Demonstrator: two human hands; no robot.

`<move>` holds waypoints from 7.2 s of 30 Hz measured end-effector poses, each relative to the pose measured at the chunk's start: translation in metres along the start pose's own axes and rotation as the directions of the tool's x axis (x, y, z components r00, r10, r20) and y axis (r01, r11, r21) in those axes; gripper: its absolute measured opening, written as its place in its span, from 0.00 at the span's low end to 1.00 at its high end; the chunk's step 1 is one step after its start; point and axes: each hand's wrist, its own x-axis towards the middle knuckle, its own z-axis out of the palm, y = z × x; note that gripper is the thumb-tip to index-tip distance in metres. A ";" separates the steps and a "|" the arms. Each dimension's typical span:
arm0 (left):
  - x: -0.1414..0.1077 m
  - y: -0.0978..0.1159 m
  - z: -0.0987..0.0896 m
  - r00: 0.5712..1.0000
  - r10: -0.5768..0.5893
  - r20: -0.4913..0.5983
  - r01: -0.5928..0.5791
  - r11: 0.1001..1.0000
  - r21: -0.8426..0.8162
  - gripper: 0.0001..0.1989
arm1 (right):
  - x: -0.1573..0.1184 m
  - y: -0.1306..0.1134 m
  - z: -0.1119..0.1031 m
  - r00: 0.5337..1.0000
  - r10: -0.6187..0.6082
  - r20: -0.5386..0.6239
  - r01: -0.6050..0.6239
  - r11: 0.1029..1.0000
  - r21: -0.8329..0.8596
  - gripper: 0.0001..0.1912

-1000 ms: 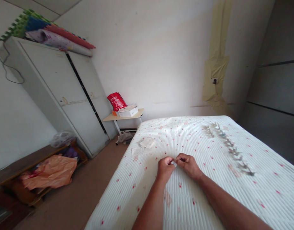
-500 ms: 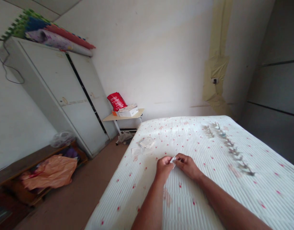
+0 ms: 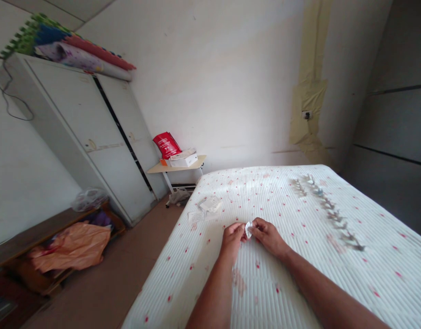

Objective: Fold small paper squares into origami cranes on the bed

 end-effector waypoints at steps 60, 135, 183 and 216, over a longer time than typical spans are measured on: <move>-0.001 0.004 0.004 1.000 -0.014 -0.009 0.015 0.996 0.086 0.06 | 0.002 -0.010 -0.003 0.987 -0.118 -0.112 0.099 0.981 -0.167 0.13; -0.032 -0.005 0.005 0.883 0.247 0.399 -0.412 0.001 0.911 0.14 | 0.008 -0.012 -0.014 0.928 0.334 -0.164 -0.340 0.584 -0.737 0.04; -0.047 0.013 -0.005 0.852 0.212 0.478 -0.496 0.034 0.868 0.13 | 0.013 -0.002 -0.017 0.967 0.232 0.102 -0.122 0.780 -0.614 0.09; -0.042 0.008 -0.011 0.855 0.231 0.464 -0.474 -0.013 0.880 0.16 | 0.013 0.001 -0.020 0.975 0.197 0.098 -0.086 0.751 -0.655 0.06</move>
